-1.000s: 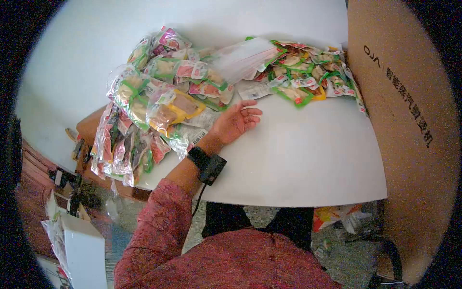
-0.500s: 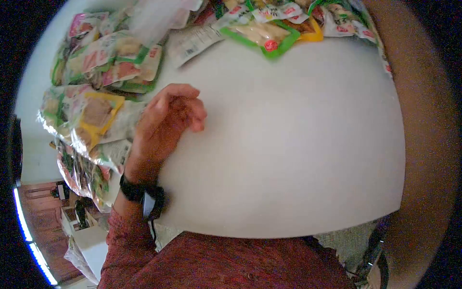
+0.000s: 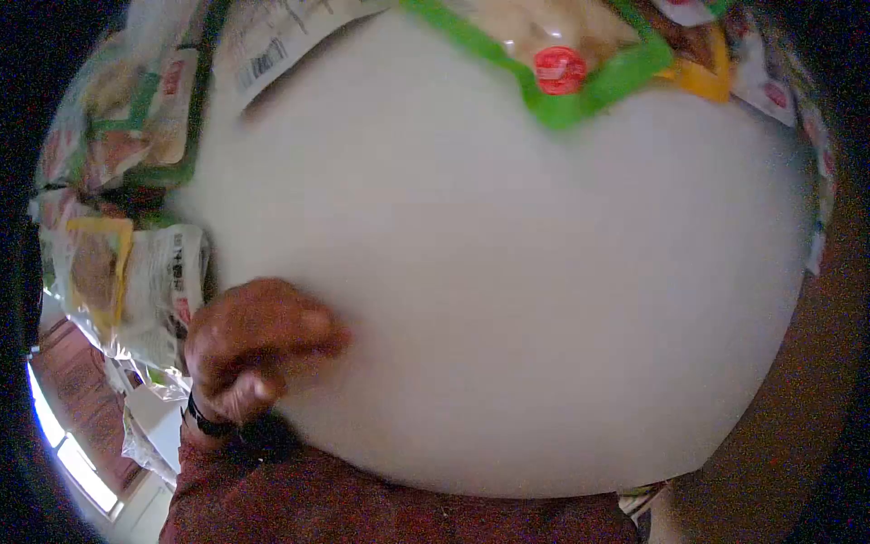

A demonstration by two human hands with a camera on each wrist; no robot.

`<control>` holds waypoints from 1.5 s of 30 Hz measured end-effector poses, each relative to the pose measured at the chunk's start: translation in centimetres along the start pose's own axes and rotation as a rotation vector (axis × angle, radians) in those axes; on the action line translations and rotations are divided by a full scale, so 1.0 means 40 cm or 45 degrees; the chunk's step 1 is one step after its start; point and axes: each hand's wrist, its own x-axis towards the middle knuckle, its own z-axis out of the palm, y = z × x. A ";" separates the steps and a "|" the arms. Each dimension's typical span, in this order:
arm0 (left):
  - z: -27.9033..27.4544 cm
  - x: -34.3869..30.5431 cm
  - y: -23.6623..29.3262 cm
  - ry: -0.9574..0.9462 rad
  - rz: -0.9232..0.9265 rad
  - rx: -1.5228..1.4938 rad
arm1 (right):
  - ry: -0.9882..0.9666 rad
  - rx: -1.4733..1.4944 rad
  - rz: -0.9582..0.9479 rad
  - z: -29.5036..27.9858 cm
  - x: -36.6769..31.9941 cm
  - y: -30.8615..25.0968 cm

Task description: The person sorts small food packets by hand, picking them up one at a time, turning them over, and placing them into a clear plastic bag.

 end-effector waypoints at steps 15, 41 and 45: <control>0.036 -0.004 -0.021 0.204 0.001 -0.292 | 0.427 -0.662 0.110 0.108 0.005 -0.179; 0.040 0.015 -0.065 0.114 0.181 -0.398 | 2.368 -2.686 -0.312 -0.126 -0.218 -1.517; 0.045 0.015 -0.059 0.193 0.254 -0.333 | 2.354 -3.091 -0.133 -0.226 -0.137 -1.591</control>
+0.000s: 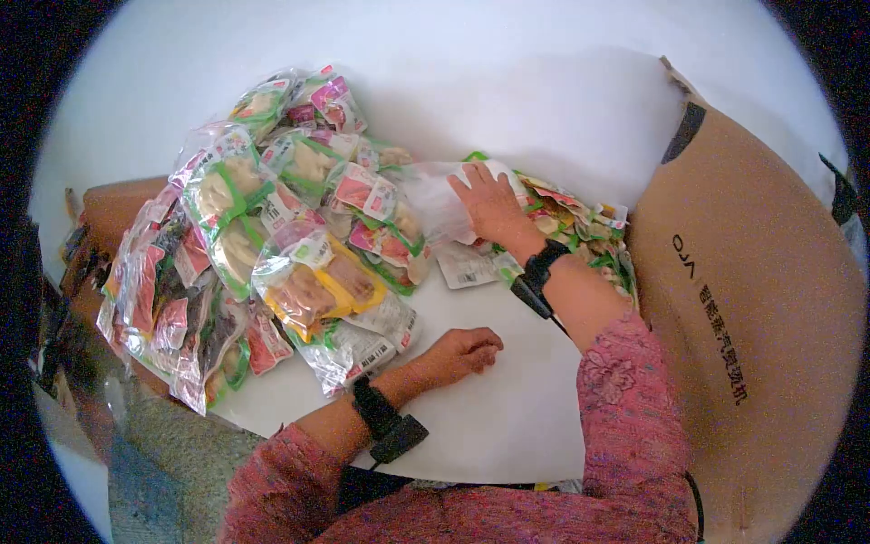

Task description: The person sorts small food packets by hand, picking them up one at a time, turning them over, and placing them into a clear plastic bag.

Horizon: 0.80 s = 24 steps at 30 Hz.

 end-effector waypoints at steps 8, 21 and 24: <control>-0.005 -0.003 0.016 0.037 0.168 0.462 | -0.214 -0.080 0.170 0.117 0.148 0.039; -0.007 -0.007 0.036 -0.020 0.028 0.363 | 0.862 1.631 1.104 -0.241 0.183 0.413; -0.005 0.002 0.039 -0.045 0.015 0.301 | 0.409 1.799 1.165 -0.293 0.080 0.353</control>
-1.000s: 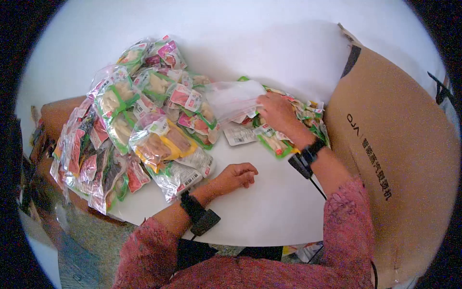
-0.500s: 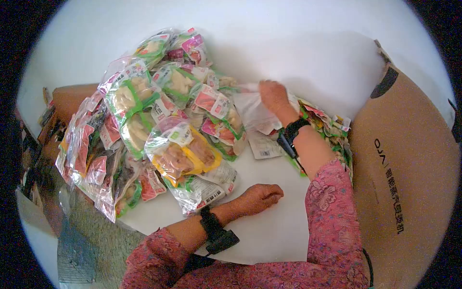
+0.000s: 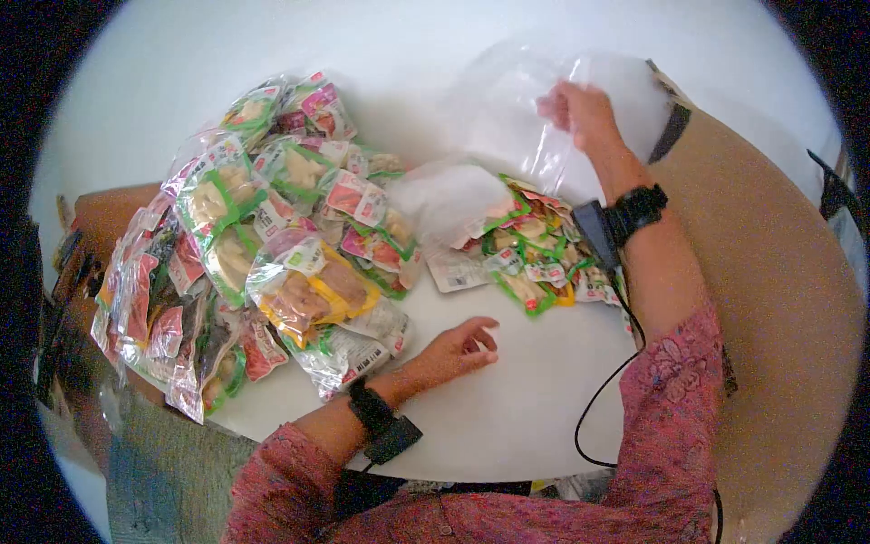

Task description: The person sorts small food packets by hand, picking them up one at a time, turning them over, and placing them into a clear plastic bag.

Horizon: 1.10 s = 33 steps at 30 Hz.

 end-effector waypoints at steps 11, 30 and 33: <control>-0.044 -0.004 0.011 0.033 0.023 -1.237 | -0.221 0.449 0.658 -0.080 -0.527 0.180; -0.023 -0.004 -0.009 0.281 -0.287 -0.477 | -0.388 -0.536 0.667 -0.290 -0.584 0.357; -0.019 0.002 -0.025 0.401 -0.268 -0.410 | -0.363 -0.420 0.676 -0.325 -0.580 0.388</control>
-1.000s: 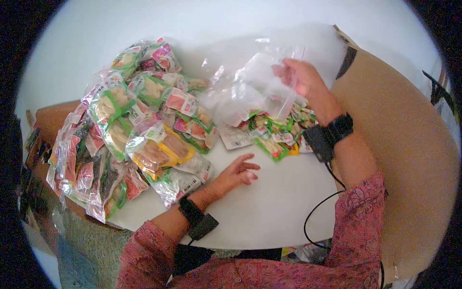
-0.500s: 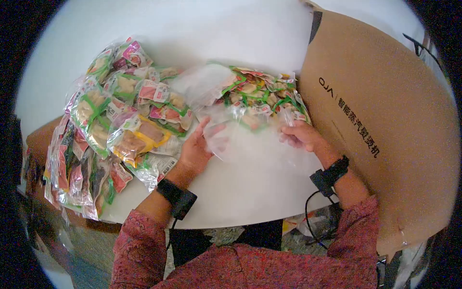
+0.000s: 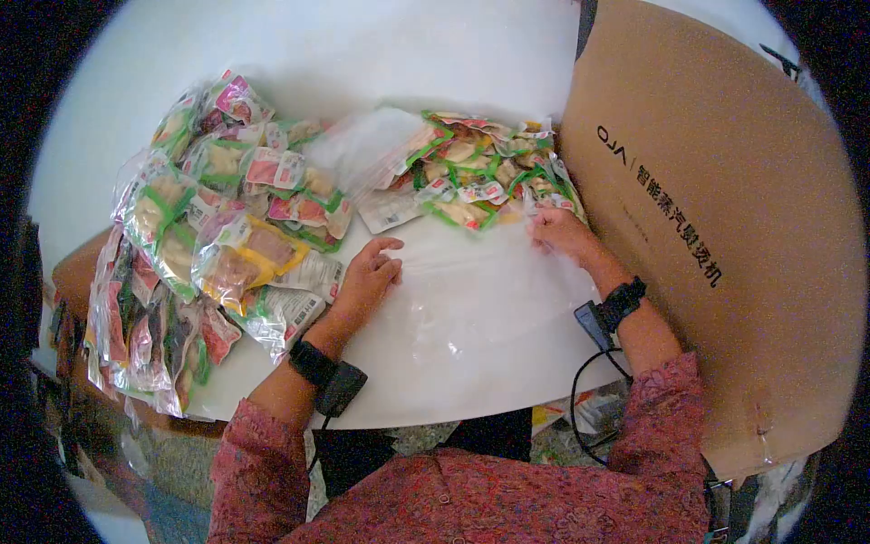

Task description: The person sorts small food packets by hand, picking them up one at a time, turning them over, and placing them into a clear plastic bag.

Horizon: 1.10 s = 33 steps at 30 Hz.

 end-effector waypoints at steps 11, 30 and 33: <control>0.039 -0.042 0.093 0.351 0.860 0.968 | -0.017 0.101 -0.141 0.057 -0.055 -0.007; 0.162 -0.141 0.212 0.045 1.029 1.281 | -0.320 0.276 -0.235 0.223 -0.223 -0.187; 0.155 -0.143 0.212 0.005 0.992 1.245 | -0.391 0.339 -0.200 0.231 -0.240 -0.194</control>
